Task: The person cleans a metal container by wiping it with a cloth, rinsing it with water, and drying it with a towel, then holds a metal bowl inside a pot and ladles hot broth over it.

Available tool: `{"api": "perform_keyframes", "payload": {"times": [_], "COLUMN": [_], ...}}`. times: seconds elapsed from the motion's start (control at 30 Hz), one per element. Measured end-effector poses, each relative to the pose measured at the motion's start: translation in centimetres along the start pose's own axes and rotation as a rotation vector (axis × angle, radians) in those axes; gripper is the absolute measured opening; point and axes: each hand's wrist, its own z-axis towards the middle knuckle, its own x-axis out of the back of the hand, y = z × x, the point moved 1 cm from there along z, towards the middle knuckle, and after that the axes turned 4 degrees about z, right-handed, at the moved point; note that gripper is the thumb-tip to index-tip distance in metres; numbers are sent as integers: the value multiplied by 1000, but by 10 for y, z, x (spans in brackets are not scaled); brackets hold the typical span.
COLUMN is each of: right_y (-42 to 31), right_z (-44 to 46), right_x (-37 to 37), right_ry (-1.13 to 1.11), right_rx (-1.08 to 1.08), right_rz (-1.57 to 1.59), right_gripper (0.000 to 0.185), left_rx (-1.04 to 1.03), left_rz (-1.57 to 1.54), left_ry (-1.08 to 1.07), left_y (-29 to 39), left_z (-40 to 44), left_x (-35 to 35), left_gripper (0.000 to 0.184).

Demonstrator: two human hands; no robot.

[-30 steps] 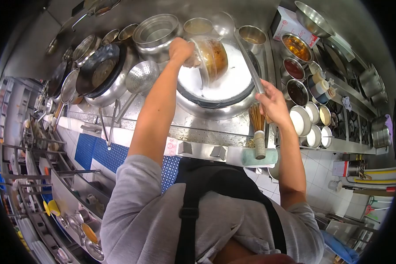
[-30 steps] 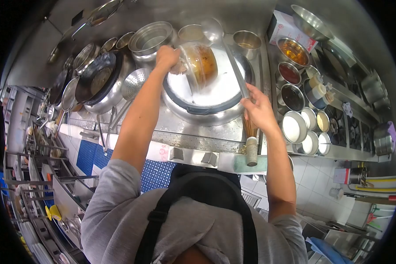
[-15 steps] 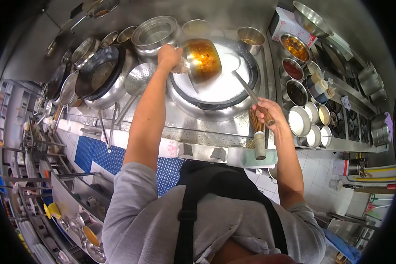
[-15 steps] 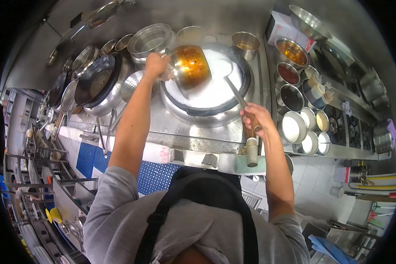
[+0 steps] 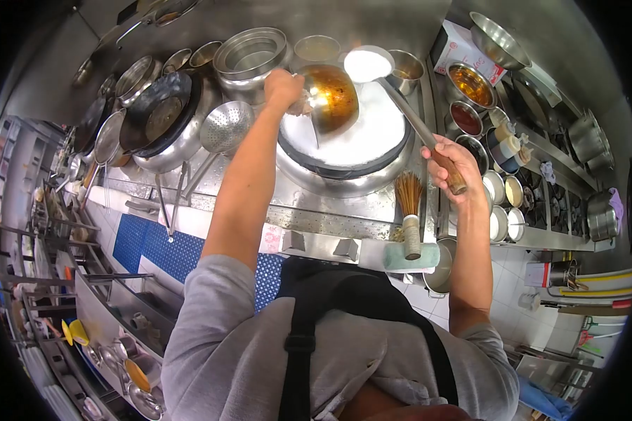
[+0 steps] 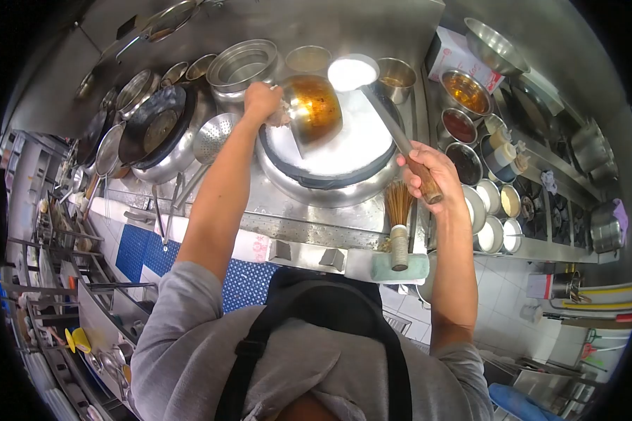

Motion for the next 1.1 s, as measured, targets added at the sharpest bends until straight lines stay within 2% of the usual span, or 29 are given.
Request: {"api": "perform_keyframes", "payload": {"times": [0.33,0.43,0.6,0.83,0.93,0.97,1.07,1.1], "right_y": [9,17,24,65,85,103,111,112], "right_z": [-17,-21,-36,0,14,21,21,22], "right_x": [-27,-31,-46,14,38,59,69,71], "right_ry": [6,29,84,258,357,360,286,243], "right_rx": [72,99,109,201,162,289,44,-2], "right_rz": [-194,-295,-486,-793,-1024,-1059,-852,-682], "right_gripper": [47,49,51,56,58,56,57,54], "left_rx": [9,-43,32,58,32,38,49,45], "left_rz": [-25,16,12,21,31,25,27,38], "left_ry": [20,33,23,-102,-53,-61,-64,-50], "left_y": [10,4,10,10,-1,0,2,-1], "left_z": [4,13,6,1,6,4,-2,1], "left_x": [-8,-15,-9,7,-1,2,8,4], "left_gripper": [43,44,44,48,49,50,51,51]}}
